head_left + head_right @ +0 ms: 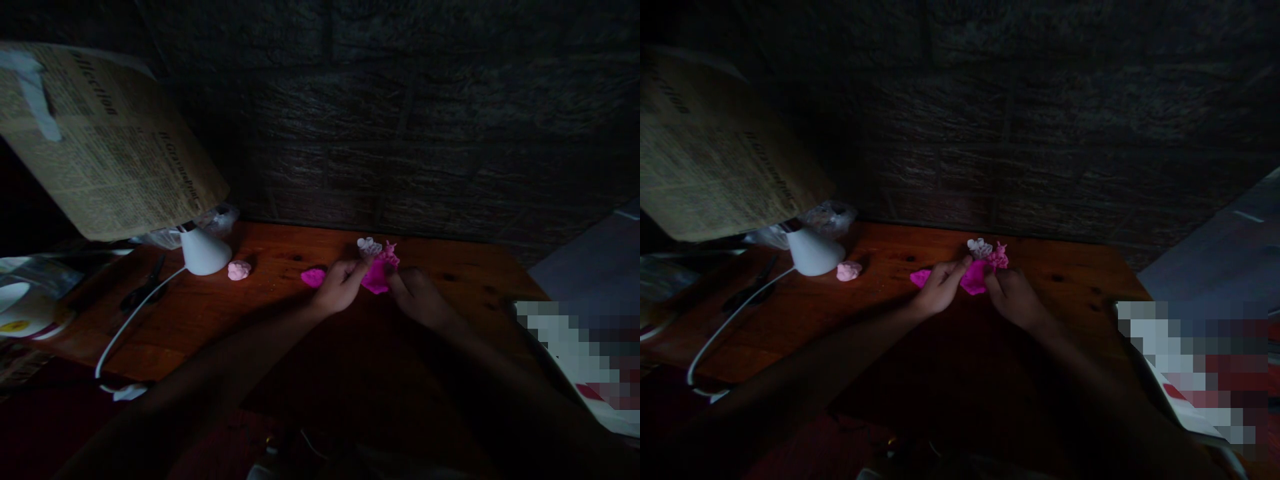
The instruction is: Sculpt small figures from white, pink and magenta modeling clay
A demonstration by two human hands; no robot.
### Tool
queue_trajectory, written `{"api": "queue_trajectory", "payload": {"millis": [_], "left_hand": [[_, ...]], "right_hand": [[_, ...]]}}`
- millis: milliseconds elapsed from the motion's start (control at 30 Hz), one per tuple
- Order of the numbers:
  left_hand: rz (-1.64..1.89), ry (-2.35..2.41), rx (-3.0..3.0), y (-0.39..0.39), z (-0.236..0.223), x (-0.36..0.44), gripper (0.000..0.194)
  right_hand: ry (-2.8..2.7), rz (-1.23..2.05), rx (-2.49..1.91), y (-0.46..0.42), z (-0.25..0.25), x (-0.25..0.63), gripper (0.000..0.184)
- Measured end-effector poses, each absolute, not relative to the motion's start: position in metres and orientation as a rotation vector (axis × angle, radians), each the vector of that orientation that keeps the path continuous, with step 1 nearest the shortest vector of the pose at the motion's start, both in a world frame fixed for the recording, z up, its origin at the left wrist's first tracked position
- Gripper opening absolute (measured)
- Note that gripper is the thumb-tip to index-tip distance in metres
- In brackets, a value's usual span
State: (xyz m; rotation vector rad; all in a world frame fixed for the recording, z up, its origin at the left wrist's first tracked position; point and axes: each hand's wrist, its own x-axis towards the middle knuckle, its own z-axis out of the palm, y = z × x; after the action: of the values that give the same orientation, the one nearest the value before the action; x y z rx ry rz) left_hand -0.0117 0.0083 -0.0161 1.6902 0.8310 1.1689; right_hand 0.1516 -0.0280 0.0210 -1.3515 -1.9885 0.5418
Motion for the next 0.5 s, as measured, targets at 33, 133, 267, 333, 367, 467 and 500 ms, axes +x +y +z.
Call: {"api": "queue_trajectory", "payload": {"millis": [33, 133, 267, 333, 367, 467, 500], "left_hand": [[1.156, 0.843, 1.686, 0.0084, -0.0160, -0.0120, 0.056], [1.125, 0.868, 1.730, 0.0085, -0.0159, -0.0127, 0.055], [1.131, 0.833, 1.792, 0.0085, -0.0170, -0.0121, 0.045], [1.142, 0.789, 1.802, 0.0088, -0.0175, -0.0118, 0.038], [1.145, 0.774, 1.810, 0.0089, -0.0176, -0.0119, 0.036], [1.140, 0.762, 1.853, 0.0092, -0.0175, -0.0128, 0.031], [1.130, 0.763, 1.869, 0.0092, -0.0174, -0.0132, 0.029]], "right_hand": [[-1.968, 0.525, -1.365, -0.0274, 0.0199, 0.1521, 0.059], [-1.887, 0.483, -1.404, -0.0253, 0.0166, 0.1537, 0.059], [-1.847, 0.474, -1.437, -0.0232, 0.0143, 0.1547, 0.061], [-1.835, 0.470, -1.436, -0.0230, 0.0141, 0.1547, 0.061], [-1.829, 0.475, -1.430, -0.0230, 0.0140, 0.1549, 0.060], [-1.831, 0.554, -1.421, -0.0225, 0.0134, 0.1559, 0.058], [-1.838, 0.597, -1.416, -0.0221, 0.0130, 0.1563, 0.058]]}}
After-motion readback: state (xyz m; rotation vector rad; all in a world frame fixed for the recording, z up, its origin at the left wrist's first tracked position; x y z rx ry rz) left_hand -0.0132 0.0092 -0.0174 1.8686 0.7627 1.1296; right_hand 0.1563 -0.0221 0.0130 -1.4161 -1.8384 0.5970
